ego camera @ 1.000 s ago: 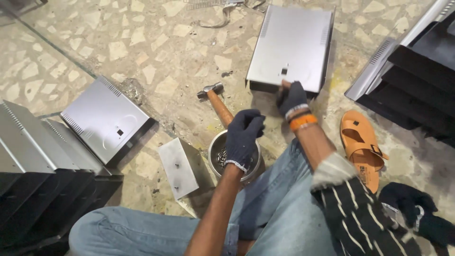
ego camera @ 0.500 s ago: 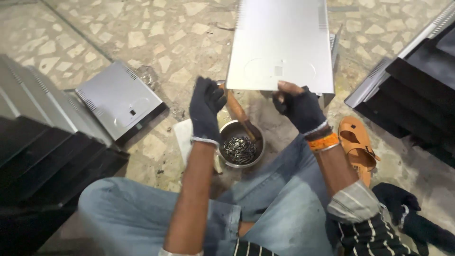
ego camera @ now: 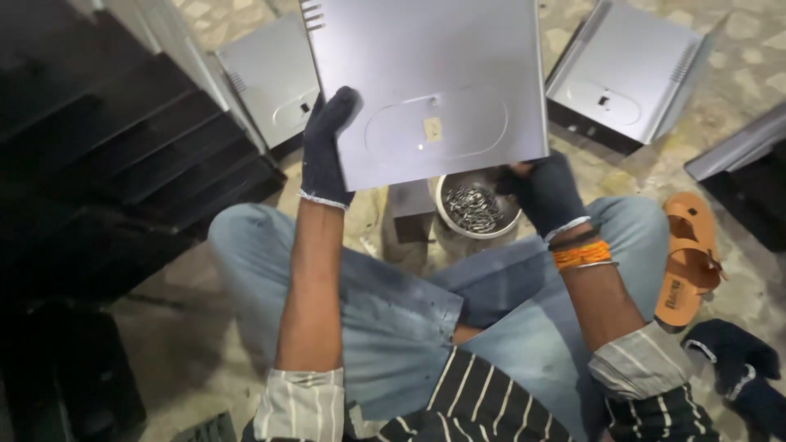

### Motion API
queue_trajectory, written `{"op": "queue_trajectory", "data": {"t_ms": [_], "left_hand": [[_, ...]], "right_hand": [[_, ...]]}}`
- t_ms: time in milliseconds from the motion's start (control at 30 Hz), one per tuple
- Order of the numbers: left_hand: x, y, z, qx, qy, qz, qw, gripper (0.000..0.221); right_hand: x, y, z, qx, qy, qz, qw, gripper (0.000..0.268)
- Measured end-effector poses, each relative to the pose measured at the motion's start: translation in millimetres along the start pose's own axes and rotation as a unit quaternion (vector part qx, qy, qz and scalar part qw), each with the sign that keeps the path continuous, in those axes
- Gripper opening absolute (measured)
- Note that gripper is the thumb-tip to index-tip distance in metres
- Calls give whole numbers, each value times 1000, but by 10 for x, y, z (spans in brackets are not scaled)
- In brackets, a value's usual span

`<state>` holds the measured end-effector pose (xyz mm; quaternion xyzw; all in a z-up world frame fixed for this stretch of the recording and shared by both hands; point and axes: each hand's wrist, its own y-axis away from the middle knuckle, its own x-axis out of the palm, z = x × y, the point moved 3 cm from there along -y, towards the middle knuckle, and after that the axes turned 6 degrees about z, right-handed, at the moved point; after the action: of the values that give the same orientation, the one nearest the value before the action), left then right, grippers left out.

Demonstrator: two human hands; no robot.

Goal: The recorder uses a hammer to fix or adjust components on metal panels while sitting on the floor of a production facility.

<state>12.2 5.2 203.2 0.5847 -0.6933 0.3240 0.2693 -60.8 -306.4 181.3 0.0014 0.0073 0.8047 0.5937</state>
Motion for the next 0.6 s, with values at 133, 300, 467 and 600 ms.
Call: {"op": "queue_trajectory", "data": {"t_ms": [133, 300, 467, 600], "left_hand": [[-371, 112, -51, -26, -7, -34, 999, 27], [-339, 345, -13, -19, -42, -7, 999, 44], [-790, 350, 170, -32, -98, -18, 995, 52], [-750, 304, 170, -46, -128, -9, 991, 50]], "right_hand": [[31, -4, 21, -63, -326, -99, 938, 45], [345, 62, 32, -97, -37, -70, 992, 52], [585, 175, -10, -81, -4, -93, 992, 70], [615, 145, -54, -80, -3, -80, 994, 72]]}}
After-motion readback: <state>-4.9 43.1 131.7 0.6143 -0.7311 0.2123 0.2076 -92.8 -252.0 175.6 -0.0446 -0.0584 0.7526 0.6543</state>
